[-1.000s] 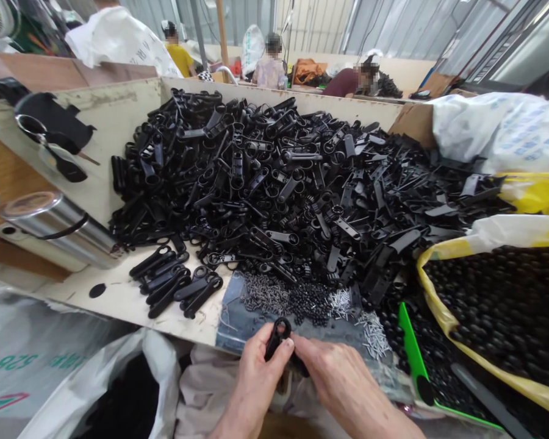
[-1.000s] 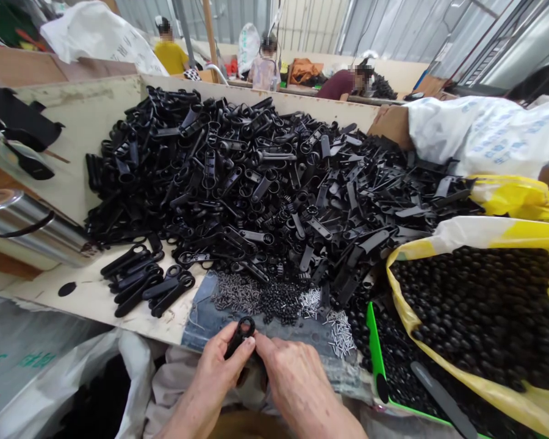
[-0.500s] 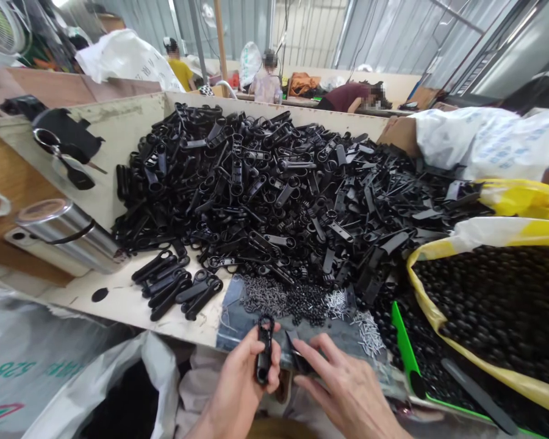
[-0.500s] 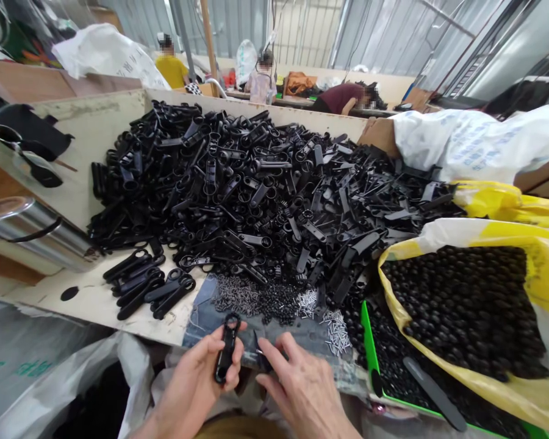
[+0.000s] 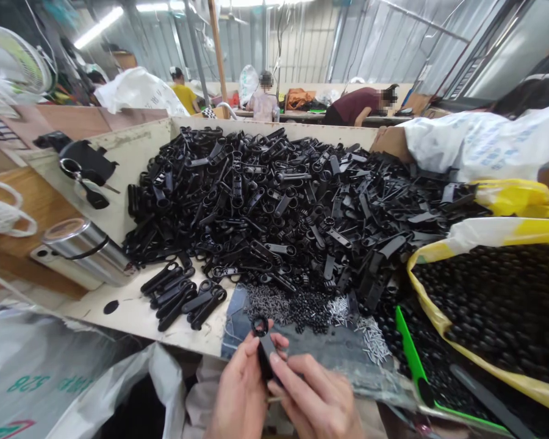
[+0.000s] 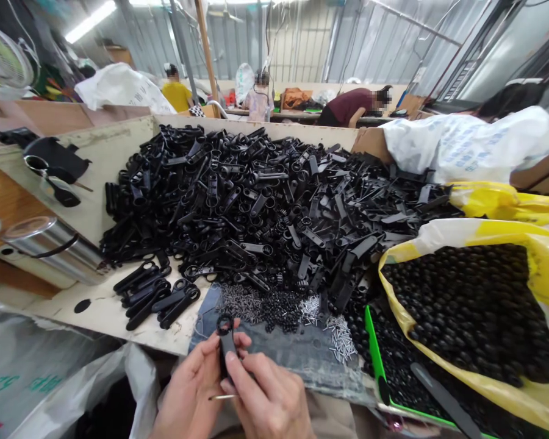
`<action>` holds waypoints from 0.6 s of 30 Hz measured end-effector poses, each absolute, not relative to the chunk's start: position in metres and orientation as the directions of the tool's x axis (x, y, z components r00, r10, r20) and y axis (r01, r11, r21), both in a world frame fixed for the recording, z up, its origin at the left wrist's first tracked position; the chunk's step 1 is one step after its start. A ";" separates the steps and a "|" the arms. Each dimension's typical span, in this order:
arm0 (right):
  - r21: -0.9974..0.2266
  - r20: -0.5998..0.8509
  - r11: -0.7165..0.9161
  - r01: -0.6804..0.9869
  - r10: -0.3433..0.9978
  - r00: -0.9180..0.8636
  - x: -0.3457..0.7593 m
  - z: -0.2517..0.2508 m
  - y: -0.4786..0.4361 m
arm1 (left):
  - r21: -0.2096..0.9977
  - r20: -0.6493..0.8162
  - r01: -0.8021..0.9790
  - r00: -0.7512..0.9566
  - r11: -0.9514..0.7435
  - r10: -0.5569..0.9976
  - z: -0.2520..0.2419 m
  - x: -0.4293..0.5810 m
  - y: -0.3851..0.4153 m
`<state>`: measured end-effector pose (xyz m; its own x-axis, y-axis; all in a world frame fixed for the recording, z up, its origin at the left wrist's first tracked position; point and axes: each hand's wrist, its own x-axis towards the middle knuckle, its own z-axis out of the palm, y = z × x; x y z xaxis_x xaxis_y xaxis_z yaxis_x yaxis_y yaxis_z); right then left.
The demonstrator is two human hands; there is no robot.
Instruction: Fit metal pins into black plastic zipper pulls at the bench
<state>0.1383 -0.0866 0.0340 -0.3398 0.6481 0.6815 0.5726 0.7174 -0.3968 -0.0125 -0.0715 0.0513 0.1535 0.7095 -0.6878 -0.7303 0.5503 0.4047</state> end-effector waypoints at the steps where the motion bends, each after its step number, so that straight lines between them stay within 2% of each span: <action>1: -0.385 0.692 0.721 0.576 0.639 -0.336 0.135 0.033 -0.086 | 0.405 -0.679 -0.727 0.168 0.555 0.715 0.050 -0.013 -0.071; 9: -0.387 0.705 0.717 0.580 0.635 -0.315 0.132 0.028 -0.084 | 0.407 -0.622 -0.742 0.201 0.532 0.756 0.037 -0.010 -0.073; 15: -0.299 0.688 0.674 0.676 0.643 -0.337 0.124 0.019 -0.089 | 0.578 -0.572 -0.679 0.059 0.453 0.818 0.031 -0.002 -0.079; 17: -0.348 0.650 0.670 0.656 0.677 -0.346 0.125 0.020 -0.091 | 0.598 -0.603 -0.634 0.047 0.490 0.797 0.031 -0.002 -0.082; 18: -0.417 0.606 0.660 0.625 0.715 -0.350 0.128 0.023 -0.092 | 0.619 -0.612 -0.605 0.028 0.501 0.790 0.031 -0.003 -0.083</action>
<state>0.1275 -0.0916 0.0230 -0.3498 0.7145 0.6059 0.6250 0.6597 -0.4172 -0.0026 -0.0827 0.0314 0.0282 0.7900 -0.6124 -0.6049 0.5012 0.6187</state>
